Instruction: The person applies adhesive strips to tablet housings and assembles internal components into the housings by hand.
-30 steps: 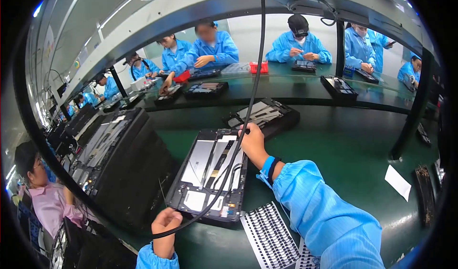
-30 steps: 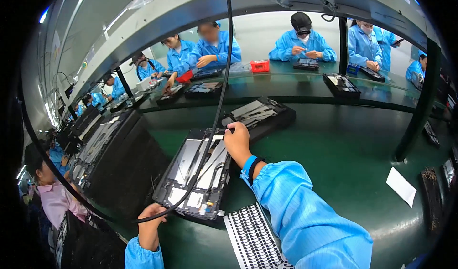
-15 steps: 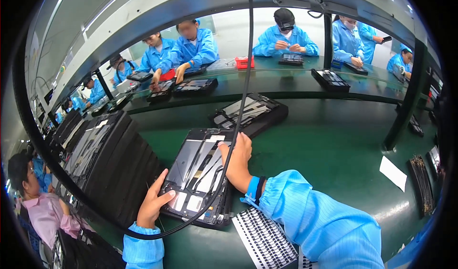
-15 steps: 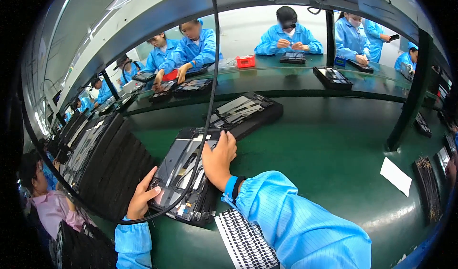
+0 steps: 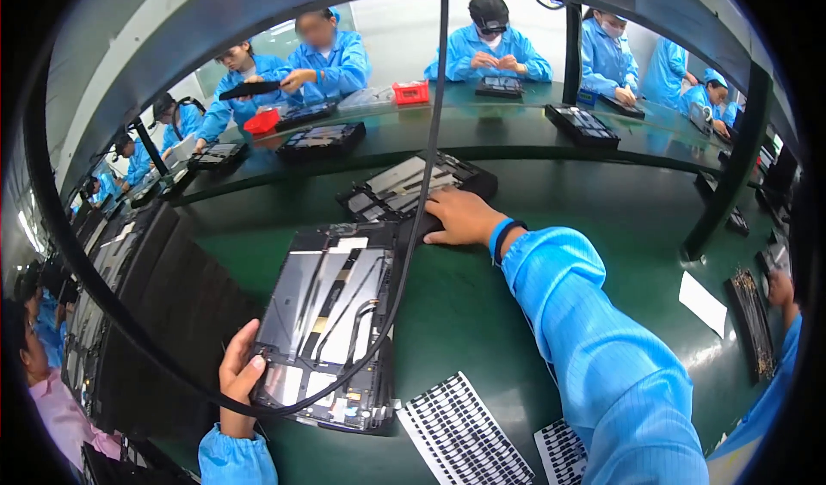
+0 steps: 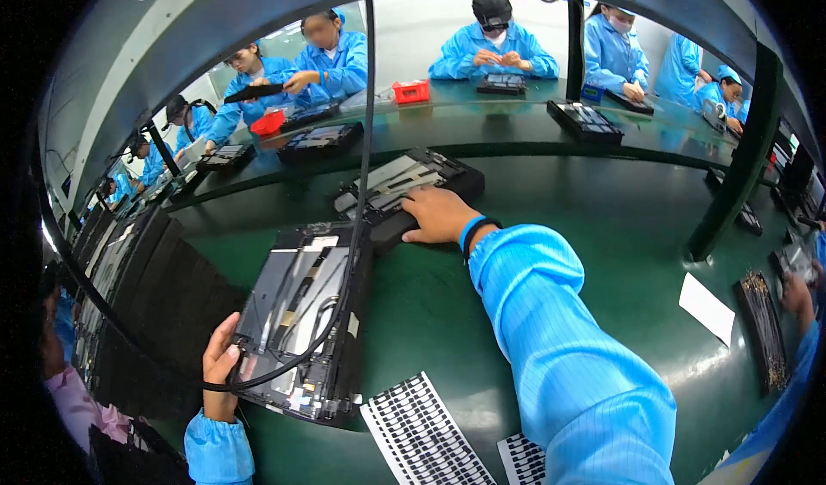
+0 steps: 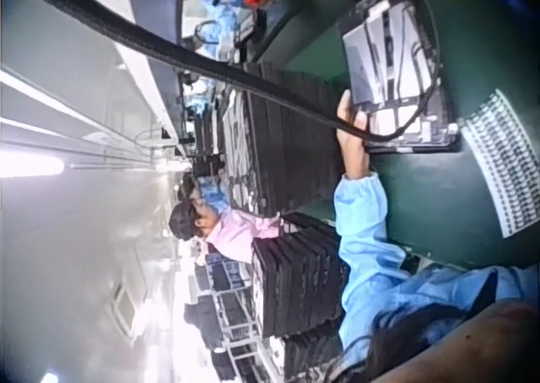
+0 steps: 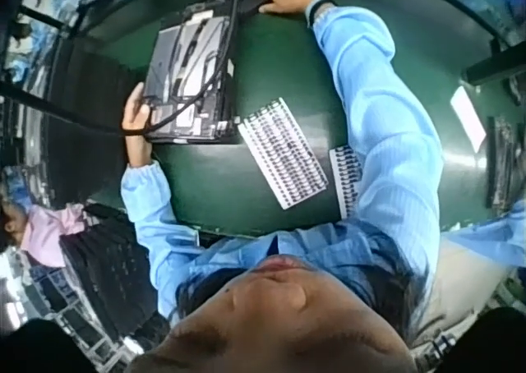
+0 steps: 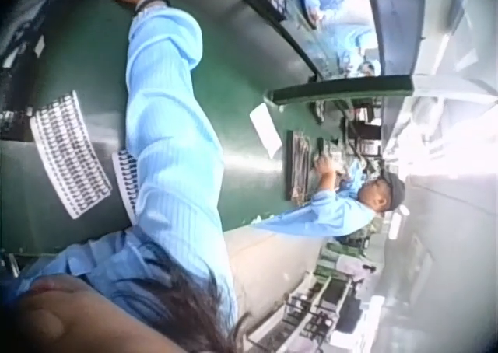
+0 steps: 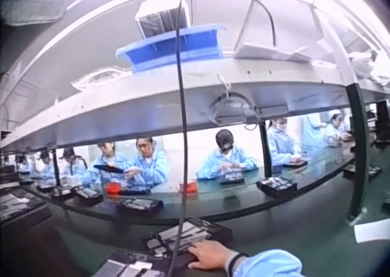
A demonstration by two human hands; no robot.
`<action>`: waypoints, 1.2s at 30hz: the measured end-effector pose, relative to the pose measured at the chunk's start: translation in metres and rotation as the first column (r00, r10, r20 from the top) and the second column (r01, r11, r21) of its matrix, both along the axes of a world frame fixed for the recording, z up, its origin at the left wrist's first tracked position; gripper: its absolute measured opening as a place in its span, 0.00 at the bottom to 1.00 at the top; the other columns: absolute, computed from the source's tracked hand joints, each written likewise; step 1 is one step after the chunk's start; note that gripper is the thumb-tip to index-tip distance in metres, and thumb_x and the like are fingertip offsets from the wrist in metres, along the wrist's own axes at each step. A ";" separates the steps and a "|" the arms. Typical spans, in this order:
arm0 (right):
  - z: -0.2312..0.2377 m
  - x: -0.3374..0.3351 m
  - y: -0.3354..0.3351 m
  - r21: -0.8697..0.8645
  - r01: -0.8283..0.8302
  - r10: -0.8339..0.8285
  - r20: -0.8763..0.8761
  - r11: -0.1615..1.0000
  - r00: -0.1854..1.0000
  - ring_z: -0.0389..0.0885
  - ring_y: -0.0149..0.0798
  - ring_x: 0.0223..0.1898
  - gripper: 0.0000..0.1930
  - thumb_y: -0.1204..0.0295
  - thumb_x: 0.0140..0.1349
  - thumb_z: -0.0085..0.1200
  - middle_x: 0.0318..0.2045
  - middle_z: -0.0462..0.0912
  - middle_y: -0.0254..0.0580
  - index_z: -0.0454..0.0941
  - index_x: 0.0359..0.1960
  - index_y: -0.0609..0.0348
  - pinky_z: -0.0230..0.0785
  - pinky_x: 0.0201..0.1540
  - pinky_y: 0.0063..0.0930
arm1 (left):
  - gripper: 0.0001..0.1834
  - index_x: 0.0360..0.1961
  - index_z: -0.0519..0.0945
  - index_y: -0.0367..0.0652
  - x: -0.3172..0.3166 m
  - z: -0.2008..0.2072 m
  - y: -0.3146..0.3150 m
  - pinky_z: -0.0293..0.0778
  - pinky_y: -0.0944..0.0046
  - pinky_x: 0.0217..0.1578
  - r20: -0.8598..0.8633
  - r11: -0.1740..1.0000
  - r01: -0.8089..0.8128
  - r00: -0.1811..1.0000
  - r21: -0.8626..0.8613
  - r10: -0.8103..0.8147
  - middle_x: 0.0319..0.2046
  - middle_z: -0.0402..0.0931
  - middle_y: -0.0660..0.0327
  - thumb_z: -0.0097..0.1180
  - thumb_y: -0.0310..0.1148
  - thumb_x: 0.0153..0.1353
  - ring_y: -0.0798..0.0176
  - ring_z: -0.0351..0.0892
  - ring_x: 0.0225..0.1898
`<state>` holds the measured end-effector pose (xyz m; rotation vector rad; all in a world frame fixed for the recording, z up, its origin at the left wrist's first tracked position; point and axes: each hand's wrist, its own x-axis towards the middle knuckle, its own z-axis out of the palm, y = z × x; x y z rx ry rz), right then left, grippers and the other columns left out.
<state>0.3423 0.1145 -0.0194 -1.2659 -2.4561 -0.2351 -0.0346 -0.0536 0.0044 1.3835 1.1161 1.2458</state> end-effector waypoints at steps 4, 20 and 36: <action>-0.004 0.005 0.012 0.231 -0.027 0.026 0.008 0.973 1.000 0.68 0.52 0.47 0.31 0.52 0.40 0.60 0.43 0.70 0.52 0.71 0.41 0.64 0.61 0.51 0.38 | 0.33 0.56 0.61 0.31 0.009 0.004 0.001 0.58 0.63 0.56 -0.061 0.999 -0.037 0.997 0.018 0.038 0.53 0.63 0.51 0.51 0.37 0.50 0.58 0.64 0.55; -0.015 0.056 -0.057 0.181 0.281 -0.285 -0.006 0.942 0.958 0.70 0.47 0.41 0.29 0.45 0.41 0.57 0.35 0.72 0.45 0.75 0.32 0.61 0.59 0.43 0.46 | 0.35 0.57 0.62 0.35 0.030 0.008 -0.023 0.65 0.69 0.46 -0.028 0.991 -0.105 0.994 0.087 0.108 0.50 0.66 0.54 0.54 0.34 0.46 0.63 0.69 0.46; -0.017 0.058 -0.100 0.252 0.475 -0.459 -0.125 0.843 0.880 0.69 0.46 0.40 0.28 0.48 0.38 0.59 0.34 0.71 0.45 0.76 0.34 0.59 0.55 0.43 0.50 | 0.16 0.46 0.74 0.33 0.029 -0.013 0.040 0.66 0.72 0.42 -0.015 0.916 -0.345 0.935 0.204 0.355 0.41 0.74 0.58 0.50 0.25 0.56 0.69 0.71 0.40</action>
